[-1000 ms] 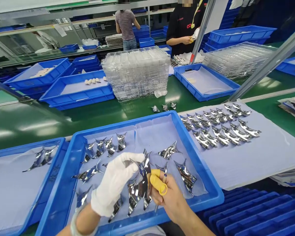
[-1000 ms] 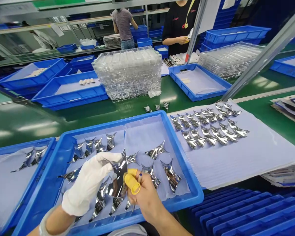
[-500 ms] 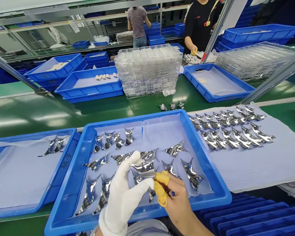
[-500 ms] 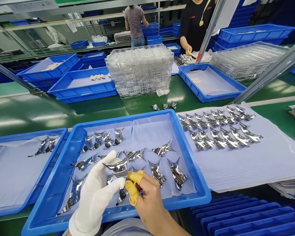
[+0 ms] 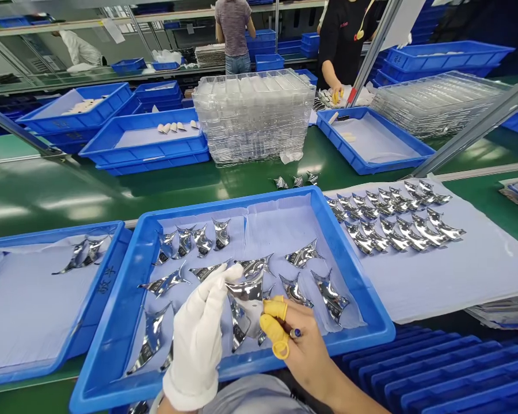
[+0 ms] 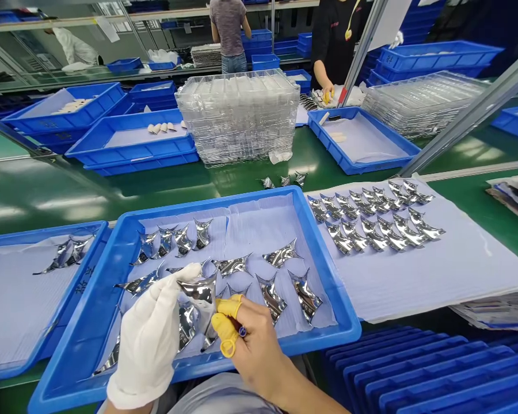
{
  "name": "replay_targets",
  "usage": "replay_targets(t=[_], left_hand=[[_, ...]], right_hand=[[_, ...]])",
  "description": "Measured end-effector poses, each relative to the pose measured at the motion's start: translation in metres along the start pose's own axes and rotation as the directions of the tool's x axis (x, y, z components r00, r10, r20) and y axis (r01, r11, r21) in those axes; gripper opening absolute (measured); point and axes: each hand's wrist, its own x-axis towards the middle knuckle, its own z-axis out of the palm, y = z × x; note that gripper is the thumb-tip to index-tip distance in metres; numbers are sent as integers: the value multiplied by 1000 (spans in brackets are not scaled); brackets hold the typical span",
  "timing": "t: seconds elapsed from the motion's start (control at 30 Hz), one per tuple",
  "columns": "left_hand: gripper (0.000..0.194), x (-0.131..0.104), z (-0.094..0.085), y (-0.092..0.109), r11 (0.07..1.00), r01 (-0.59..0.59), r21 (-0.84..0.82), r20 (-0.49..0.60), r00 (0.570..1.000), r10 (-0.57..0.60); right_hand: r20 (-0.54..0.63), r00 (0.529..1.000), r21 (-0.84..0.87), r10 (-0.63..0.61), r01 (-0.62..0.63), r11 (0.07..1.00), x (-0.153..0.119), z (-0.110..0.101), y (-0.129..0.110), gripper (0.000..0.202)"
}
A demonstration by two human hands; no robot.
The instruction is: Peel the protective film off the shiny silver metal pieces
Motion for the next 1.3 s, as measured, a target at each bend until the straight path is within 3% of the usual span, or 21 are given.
replay_targets(t=[0.13, 0.27, 0.37, 0.47, 0.73, 0.87, 1.0, 1.2, 1.3], left_hand=[[34, -1, 1, -1, 1000, 3, 18, 68, 998, -4], [50, 1, 5, -1, 995, -13, 96, 82, 997, 5], [40, 1, 7, -1, 990, -105, 89, 64, 993, 100], [32, 1, 7, 2, 959, -272, 84, 82, 961, 265], [37, 4, 2, 9, 801, -586, 125, 117, 810, 574], [42, 4, -2, 10, 737, -656, 161, 171, 754, 634], [50, 1, -7, 11, 684, -706, 184, 209, 708, 674], [55, -3, -8, 21, 668, -708, 228, 302, 704, 642], [47, -5, -3, 23, 714, -673, 195, 245, 738, 629]], right_hand=[[-74, 986, -127, -151, 141, 982, -2, -1, 2, 20], [-28, 948, -301, -317, 295, 907, -8, -6, 5, 23], [42, 916, -389, -400, 383, 838, -11, -9, 6, 26], [74, 895, -442, -441, 426, 790, -13, -11, 12, 30], [76, 870, -454, -487, 465, 760, -13, -12, 29, 34], [84, 860, -462, -504, 482, 745, -10, -13, 32, 34], [83, 883, -425, -462, 451, 785, -5, -12, 31, 35], [26, 934, -340, -357, 344, 875, -1, -9, 28, 39], [24, 957, -315, -288, 281, 907, 0, -9, 25, 33]])
